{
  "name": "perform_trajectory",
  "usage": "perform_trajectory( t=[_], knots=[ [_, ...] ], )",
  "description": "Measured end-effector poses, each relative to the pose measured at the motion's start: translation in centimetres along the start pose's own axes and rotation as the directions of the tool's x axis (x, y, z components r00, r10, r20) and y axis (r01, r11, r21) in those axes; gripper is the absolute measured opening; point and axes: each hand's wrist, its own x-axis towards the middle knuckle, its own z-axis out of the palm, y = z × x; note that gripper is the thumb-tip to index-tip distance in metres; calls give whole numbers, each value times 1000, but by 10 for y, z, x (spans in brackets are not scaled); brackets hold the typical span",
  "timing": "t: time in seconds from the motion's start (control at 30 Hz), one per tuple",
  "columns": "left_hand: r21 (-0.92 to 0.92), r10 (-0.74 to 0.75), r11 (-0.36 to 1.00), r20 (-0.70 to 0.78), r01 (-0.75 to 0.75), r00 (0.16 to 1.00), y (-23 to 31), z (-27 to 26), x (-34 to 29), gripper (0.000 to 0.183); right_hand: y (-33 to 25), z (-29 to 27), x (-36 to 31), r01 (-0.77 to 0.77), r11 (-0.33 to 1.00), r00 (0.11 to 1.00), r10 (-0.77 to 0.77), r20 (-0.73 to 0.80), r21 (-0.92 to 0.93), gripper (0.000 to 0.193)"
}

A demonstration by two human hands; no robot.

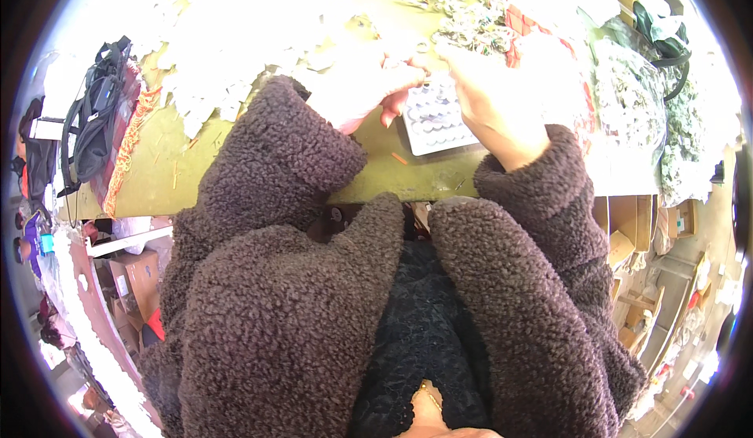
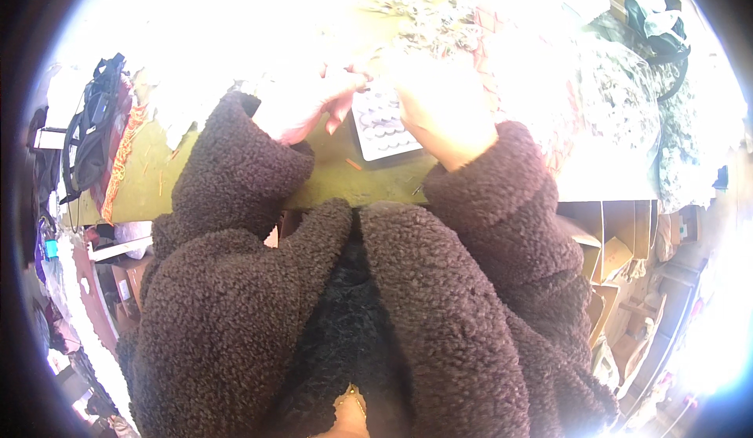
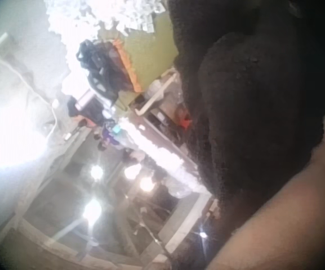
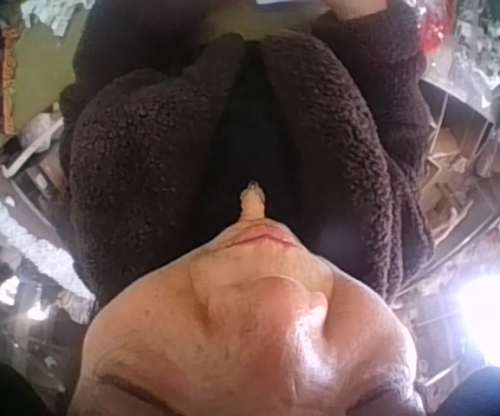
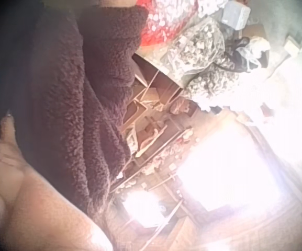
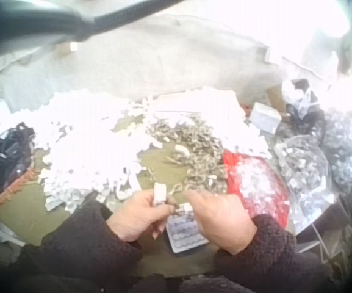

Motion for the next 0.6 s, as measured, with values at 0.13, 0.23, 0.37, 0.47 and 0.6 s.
perform_trajectory(
  t=[0.13,0.23,0.37,0.47,0.6],
  knots=[
    [-61,59,996,-24,-61,998,-8,-1,1,15,0,-9,-8,112,987,994,-109,-32,117,18],
    [2,38,999,-32,-37,999,-11,0,3,15,-3,-7,-7,231,962,964,-206,-167,146,20],
    [-170,27,985,-2,-27,1000,-12,1,2,17,-4,1,-2,254,938,953,-201,-226,237,22],
    [-356,19,935,58,3,998,-12,0,2,18,-5,1,-3,157,958,979,-118,-165,241,21],
    [-663,112,749,122,-3,986,-12,5,7,22,-10,-4,-1,-310,635,931,353,92,707,17]
  ],
)
